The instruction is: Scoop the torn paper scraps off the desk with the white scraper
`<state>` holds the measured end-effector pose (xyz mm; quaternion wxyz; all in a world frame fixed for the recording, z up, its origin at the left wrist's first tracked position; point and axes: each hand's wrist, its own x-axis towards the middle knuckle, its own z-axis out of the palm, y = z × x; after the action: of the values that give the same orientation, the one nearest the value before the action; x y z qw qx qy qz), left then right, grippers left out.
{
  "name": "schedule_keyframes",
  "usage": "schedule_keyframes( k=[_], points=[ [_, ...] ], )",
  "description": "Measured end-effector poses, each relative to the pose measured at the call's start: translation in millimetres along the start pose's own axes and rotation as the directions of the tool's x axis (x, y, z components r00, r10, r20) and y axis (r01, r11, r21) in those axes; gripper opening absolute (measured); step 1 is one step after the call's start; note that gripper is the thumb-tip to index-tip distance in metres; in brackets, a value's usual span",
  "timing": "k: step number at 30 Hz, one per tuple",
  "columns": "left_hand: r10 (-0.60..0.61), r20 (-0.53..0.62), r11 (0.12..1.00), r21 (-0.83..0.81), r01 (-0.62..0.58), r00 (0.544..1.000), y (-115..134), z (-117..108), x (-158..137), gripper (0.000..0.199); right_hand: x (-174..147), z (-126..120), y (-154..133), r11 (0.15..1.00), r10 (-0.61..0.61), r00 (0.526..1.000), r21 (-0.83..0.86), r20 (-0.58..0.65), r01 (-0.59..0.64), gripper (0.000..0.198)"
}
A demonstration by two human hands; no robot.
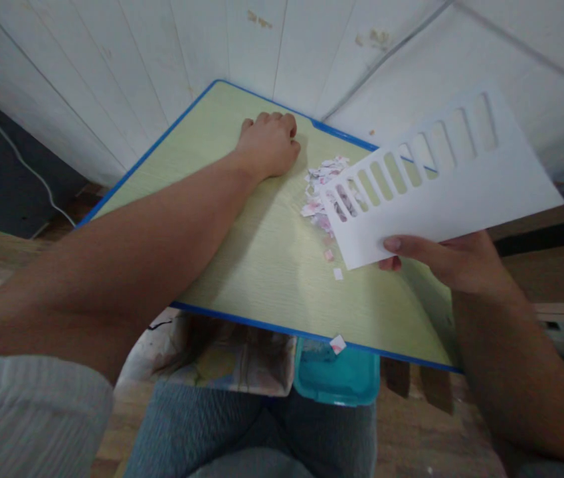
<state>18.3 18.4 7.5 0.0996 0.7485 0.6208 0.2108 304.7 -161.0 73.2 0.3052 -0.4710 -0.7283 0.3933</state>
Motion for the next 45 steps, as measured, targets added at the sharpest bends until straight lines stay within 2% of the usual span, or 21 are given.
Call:
schedule_keyframes(
  k=[5,9,14,20,23,28,34,36,38,41,43,45],
  points=[
    [-0.001,0.008,1.000,0.010,0.001,1.000,2,-1,0,0.051,-3,-1,6,0.991,0.030,0.995,-0.129,0.100,-0.017,0.042],
    [0.008,-0.008,0.999,0.043,-0.007,1.000,3,-2,-1,0.047,-5,1,3,0.991,0.036,0.975,-0.137,0.217,-0.006,0.034],
    [0.013,-0.008,0.999,0.031,-0.013,1.000,3,-3,-2,0.043,-9,9,-4,0.994,0.013,0.905,-0.104,0.426,0.035,0.029],
    [0.044,-0.024,0.996,0.074,-0.042,0.999,5,-5,-3,0.043,-13,15,-10,0.999,0.031,0.830,-0.028,0.557,-0.019,0.019],
    [0.027,-0.016,0.999,0.036,-0.026,1.000,4,-5,-3,0.044,-12,12,-11,0.998,0.053,0.806,-0.003,0.589,-0.064,0.019],
    [0.004,0.000,1.000,-0.007,-0.004,1.000,1,-2,-2,0.045,-9,13,-7,0.991,0.064,0.864,0.068,0.499,-0.112,0.019],
    [0.011,0.012,1.000,0.013,-0.011,1.000,0,-3,-2,0.042,-10,22,-3,0.973,0.064,0.840,0.152,0.538,-0.171,0.019],
    [0.004,0.020,1.000,0.012,-0.004,1.000,-1,-4,-2,0.042,-7,21,-3,0.969,0.068,0.865,0.172,0.497,-0.175,0.024],
    [0.004,0.023,1.000,0.020,-0.005,1.000,-3,-4,-3,0.041,-2,18,-4,0.969,0.068,0.917,0.192,0.394,-0.154,0.029],
    [0.030,0.011,0.998,0.053,-0.031,0.999,-6,-4,-2,0.041,6,16,-6,0.973,0.033,0.984,0.221,0.174,-0.071,0.035],
    [0.037,0.002,0.997,0.074,-0.037,0.999,-9,-4,-1,0.041,9,17,-7,0.972,0.001,1.000,0.237,-0.006,0.000,0.038],
    [0.050,-0.016,0.997,0.057,-0.049,0.999,-12,-4,0,0.040,10,18,-7,0.968,-0.015,0.983,0.244,-0.181,0.060,0.039]
  ],
)
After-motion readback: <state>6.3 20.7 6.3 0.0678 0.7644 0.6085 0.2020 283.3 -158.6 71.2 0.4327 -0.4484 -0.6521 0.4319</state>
